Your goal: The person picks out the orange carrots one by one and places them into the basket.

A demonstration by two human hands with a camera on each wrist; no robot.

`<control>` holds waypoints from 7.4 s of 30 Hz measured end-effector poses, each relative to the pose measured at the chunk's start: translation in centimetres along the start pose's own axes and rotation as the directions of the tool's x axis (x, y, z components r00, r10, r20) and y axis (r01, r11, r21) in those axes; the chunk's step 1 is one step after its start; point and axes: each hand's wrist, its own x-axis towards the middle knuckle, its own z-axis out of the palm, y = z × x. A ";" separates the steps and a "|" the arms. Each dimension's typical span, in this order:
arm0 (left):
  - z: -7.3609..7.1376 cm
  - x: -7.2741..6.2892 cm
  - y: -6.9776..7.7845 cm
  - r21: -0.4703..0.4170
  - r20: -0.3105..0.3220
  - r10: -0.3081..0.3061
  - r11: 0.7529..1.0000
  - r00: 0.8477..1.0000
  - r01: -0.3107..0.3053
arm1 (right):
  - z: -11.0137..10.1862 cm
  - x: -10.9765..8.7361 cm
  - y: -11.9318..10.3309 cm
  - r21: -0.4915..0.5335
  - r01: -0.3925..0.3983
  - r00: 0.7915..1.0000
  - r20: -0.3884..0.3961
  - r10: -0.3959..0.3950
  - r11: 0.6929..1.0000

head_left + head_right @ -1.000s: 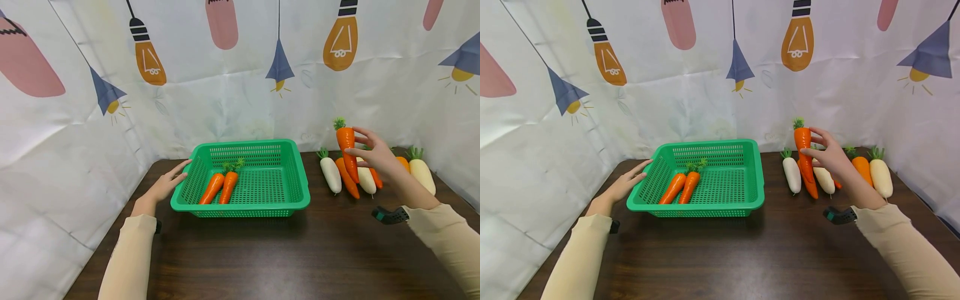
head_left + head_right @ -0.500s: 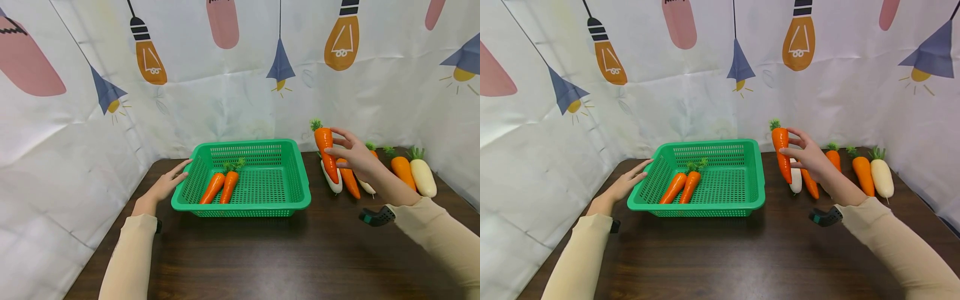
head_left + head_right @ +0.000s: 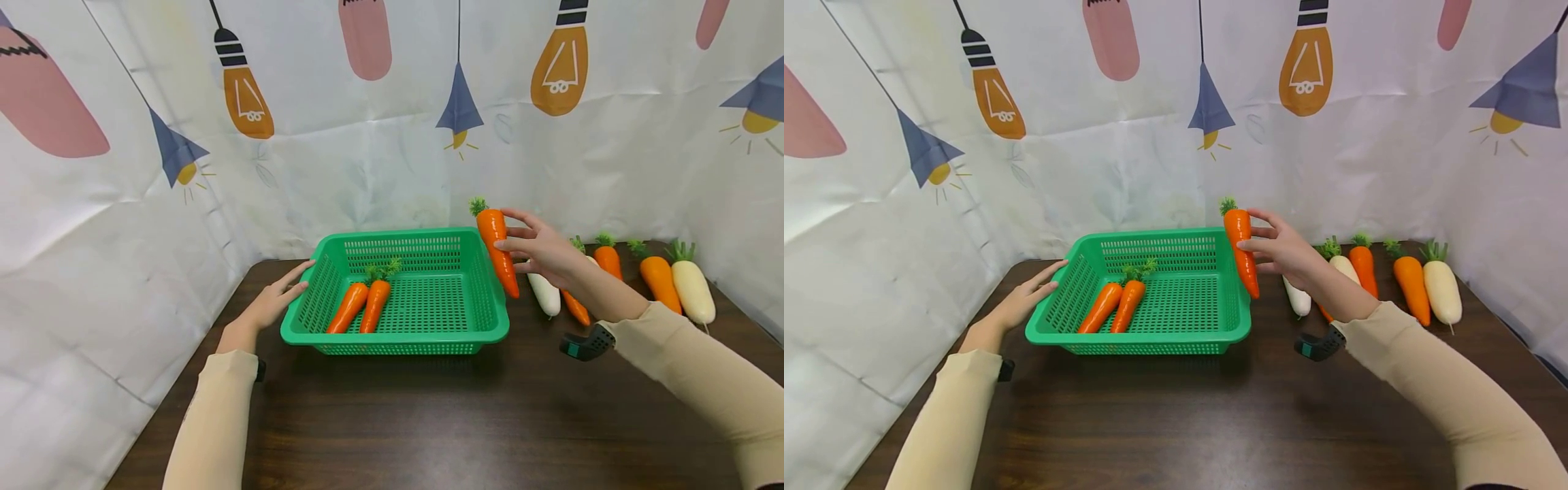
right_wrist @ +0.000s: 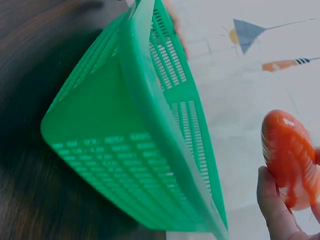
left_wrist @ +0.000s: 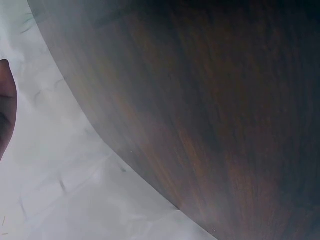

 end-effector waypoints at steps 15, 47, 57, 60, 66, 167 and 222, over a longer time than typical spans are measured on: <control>0.0 -0.2 -0.1 0.003 0.006 0.007 1.000 1.000 -0.007 | 3.5 3.5 0.0 0.052 -0.041 0.999 0.020 0.040 0.998; -0.1 -0.1 0.0 0.002 0.004 0.002 1.000 1.000 -0.002 | 6.9 9.4 0.2 0.030 -0.075 0.995 0.071 0.073 0.997; -0.1 0.0 -0.2 0.008 -0.001 0.011 1.000 1.000 -0.011 | 7.2 10.9 0.6 0.056 -0.089 0.995 0.046 0.087 0.994; 0.0 0.0 -0.3 0.006 -0.002 0.011 1.000 1.000 -0.011 | 7.4 11.4 0.7 0.070 -0.099 0.994 0.044 0.096 0.993; 0.1 0.0 -0.3 0.009 -0.006 0.012 1.000 1.000 -0.012 | 7.9 12.1 0.9 0.075 -0.107 0.994 0.039 0.104 0.992; 0.0 0.3 -0.2 0.026 -0.002 -0.005 1.000 1.000 0.005 | 12.6 12.5 5.1 -0.727 -0.117 0.882 0.237 0.407 0.677; 0.3 -0.1 -0.4 0.023 -0.012 0.016 1.000 1.000 -0.015 | 7.2 7.2 -0.9 -0.640 0.257 0.946 0.321 -0.052 0.724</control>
